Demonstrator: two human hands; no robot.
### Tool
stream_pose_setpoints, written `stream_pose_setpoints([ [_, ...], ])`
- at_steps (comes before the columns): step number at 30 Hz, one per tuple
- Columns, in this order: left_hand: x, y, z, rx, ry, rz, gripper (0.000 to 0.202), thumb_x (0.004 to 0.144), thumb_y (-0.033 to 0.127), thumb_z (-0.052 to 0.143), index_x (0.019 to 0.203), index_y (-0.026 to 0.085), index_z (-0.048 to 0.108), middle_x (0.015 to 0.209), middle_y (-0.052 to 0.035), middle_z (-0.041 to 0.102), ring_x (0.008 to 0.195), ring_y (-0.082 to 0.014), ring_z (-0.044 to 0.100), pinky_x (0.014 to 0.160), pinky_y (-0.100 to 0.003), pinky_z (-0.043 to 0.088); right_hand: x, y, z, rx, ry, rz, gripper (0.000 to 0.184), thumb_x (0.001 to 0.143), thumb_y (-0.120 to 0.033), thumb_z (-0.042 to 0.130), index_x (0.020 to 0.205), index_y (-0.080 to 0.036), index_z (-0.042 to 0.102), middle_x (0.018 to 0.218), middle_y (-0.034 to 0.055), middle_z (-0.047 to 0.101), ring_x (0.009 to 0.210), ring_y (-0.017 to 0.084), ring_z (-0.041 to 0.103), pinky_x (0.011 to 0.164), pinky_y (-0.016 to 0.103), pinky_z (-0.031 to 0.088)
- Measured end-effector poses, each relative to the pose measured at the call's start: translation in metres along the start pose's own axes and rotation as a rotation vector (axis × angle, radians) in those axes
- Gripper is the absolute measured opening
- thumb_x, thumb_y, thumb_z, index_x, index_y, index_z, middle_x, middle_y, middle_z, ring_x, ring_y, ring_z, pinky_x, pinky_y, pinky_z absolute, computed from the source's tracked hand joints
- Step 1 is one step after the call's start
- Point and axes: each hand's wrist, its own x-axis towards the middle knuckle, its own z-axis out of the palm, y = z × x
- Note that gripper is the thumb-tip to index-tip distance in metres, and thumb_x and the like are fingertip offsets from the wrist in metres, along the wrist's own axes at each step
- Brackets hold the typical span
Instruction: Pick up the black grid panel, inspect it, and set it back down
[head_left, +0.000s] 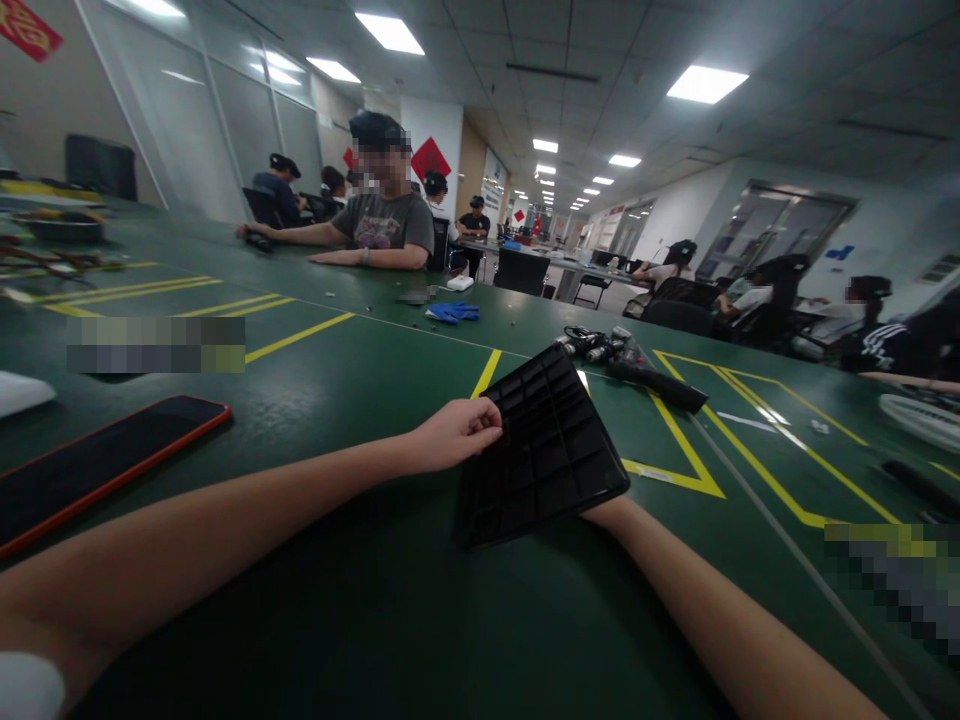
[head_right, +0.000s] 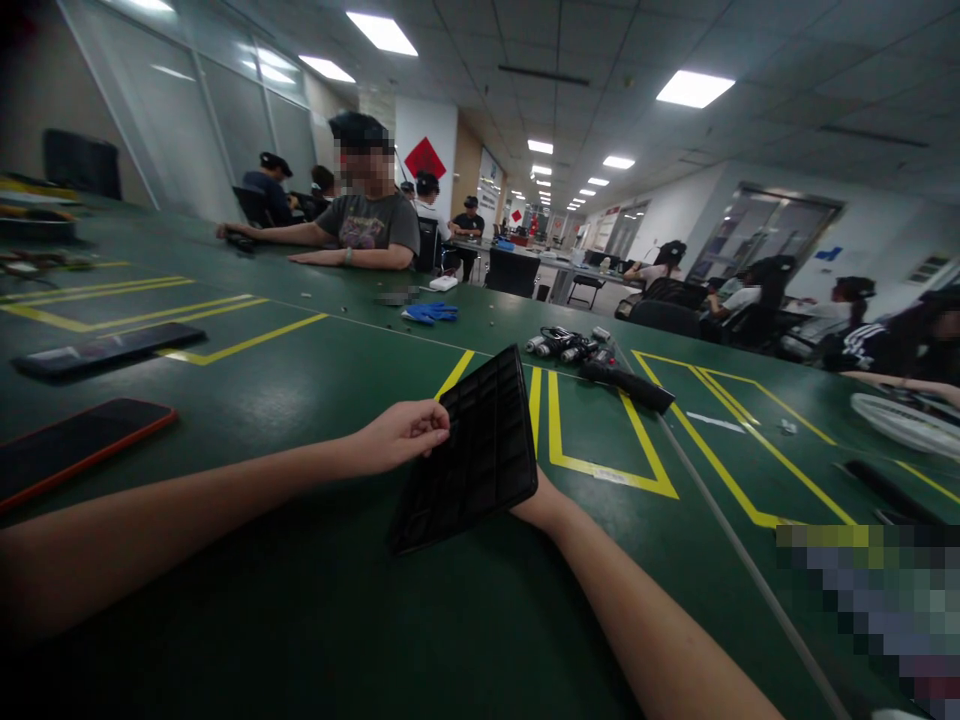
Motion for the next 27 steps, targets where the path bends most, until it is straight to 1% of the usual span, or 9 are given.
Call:
stream_pose_setpoints([
  [6, 0.0, 0.0, 0.003, 0.066, 0.071, 0.035, 0.004, 0.075, 0.018, 0.049, 0.077, 0.015, 0.05, 0.061, 0.0029, 0.047, 0.053, -0.0084, 0.044, 0.05, -0.02, 0.036, 0.002, -0.014, -0.007, 0.055, -0.077, -0.002, 0.047, 0.082, -0.04, 0.048, 0.127, -0.028, 0.046, 0.126, 0.0033, 0.055, 0.114, 0.02, 0.052, 0.098, 0.036, 0.044],
  [11, -0.004, 0.007, 0.003, 0.355, 0.09, 0.181, 0.003, 0.069, 0.015, 0.048, 0.071, 0.017, 0.05, 0.067, -0.0002, 0.049, 0.061, -0.0116, 0.043, 0.056, -0.024, 0.032, 0.002, -0.019, -0.007, 0.035, -0.047, 0.038, 0.046, 0.078, -0.04, 0.054, 0.122, -0.027, 0.051, 0.121, 0.0037, 0.059, 0.109, 0.023, 0.056, 0.094, 0.038, 0.047],
  [13, -0.003, 0.009, 0.002, 0.364, 0.112, 0.179, 0.003, 0.068, 0.015, 0.046, 0.067, 0.017, 0.049, 0.066, 0.0, 0.047, 0.06, -0.0114, 0.041, 0.055, -0.025, 0.03, 0.0, -0.018, -0.006, 0.046, -0.047, 0.066, 0.046, 0.077, -0.041, 0.054, 0.12, -0.025, 0.054, 0.119, 0.0052, 0.06, 0.107, 0.023, 0.057, 0.092, 0.037, 0.048],
  [14, -0.002, 0.009, 0.002, 0.311, 0.129, 0.135, 0.004, 0.067, 0.015, 0.045, 0.066, 0.017, 0.049, 0.064, 0.0005, 0.046, 0.058, -0.011, 0.04, 0.054, -0.024, 0.029, 0.0, -0.017, -0.006, 0.054, -0.05, 0.08, 0.045, 0.076, -0.041, 0.054, 0.118, -0.024, 0.055, 0.117, 0.0059, 0.061, 0.106, 0.023, 0.058, 0.092, 0.036, 0.049],
  [16, 0.001, 0.008, 0.001, 0.078, 0.168, -0.044, 0.005, 0.065, 0.015, 0.043, 0.067, 0.017, 0.048, 0.06, 0.0016, 0.043, 0.052, -0.0099, 0.038, 0.05, -0.023, 0.027, -0.001, -0.016, -0.006, 0.06, -0.056, 0.098, 0.044, 0.075, -0.04, 0.056, 0.115, -0.023, 0.056, 0.114, 0.007, 0.063, 0.104, 0.024, 0.059, 0.091, 0.036, 0.049],
  [19, 0.006, 0.007, -0.001, -0.464, 0.22, -0.397, 0.005, 0.066, 0.018, 0.038, 0.067, 0.016, 0.042, 0.058, 0.0019, 0.041, 0.047, -0.0084, 0.036, 0.043, -0.021, 0.023, 0.001, -0.016, -0.006, 0.049, -0.069, 0.088, 0.044, 0.074, -0.039, 0.057, 0.116, -0.024, 0.056, 0.115, 0.0069, 0.062, 0.106, 0.024, 0.058, 0.093, 0.036, 0.048],
  [21, 0.008, 0.005, -0.003, -0.738, 0.23, -0.542, 0.003, 0.067, 0.019, 0.037, 0.068, 0.016, 0.039, 0.06, 0.0011, 0.042, 0.046, -0.0076, 0.038, 0.041, -0.019, 0.021, 0.002, -0.018, -0.006, 0.033, -0.096, 0.056, 0.044, 0.077, -0.037, 0.054, 0.119, -0.026, 0.054, 0.12, 0.0058, 0.059, 0.11, 0.023, 0.055, 0.095, 0.036, 0.045],
  [24, 0.008, 0.002, -0.003, -0.799, 0.191, -0.569, 0.005, 0.068, 0.02, 0.04, 0.069, 0.016, 0.038, 0.062, 0.0018, 0.041, 0.046, -0.0061, 0.035, 0.04, -0.019, 0.018, 0.004, -0.021, -0.008, 0.018, -0.124, 0.02, 0.043, 0.08, -0.037, 0.05, 0.121, -0.024, 0.053, 0.123, 0.0057, 0.057, 0.113, 0.022, 0.053, 0.097, 0.035, 0.044],
  [27, 0.006, 0.0, -0.002, -0.508, 0.098, -0.419, 0.018, 0.07, 0.03, 0.052, 0.078, 0.016, 0.045, 0.062, 0.0046, 0.037, 0.047, -0.006, 0.032, 0.042, -0.019, 0.019, 0.003, -0.021, -0.009, 0.028, -0.103, 0.023, 0.045, 0.079, -0.039, 0.05, 0.121, -0.022, 0.053, 0.123, 0.007, 0.057, 0.114, 0.022, 0.052, 0.098, 0.036, 0.043],
])
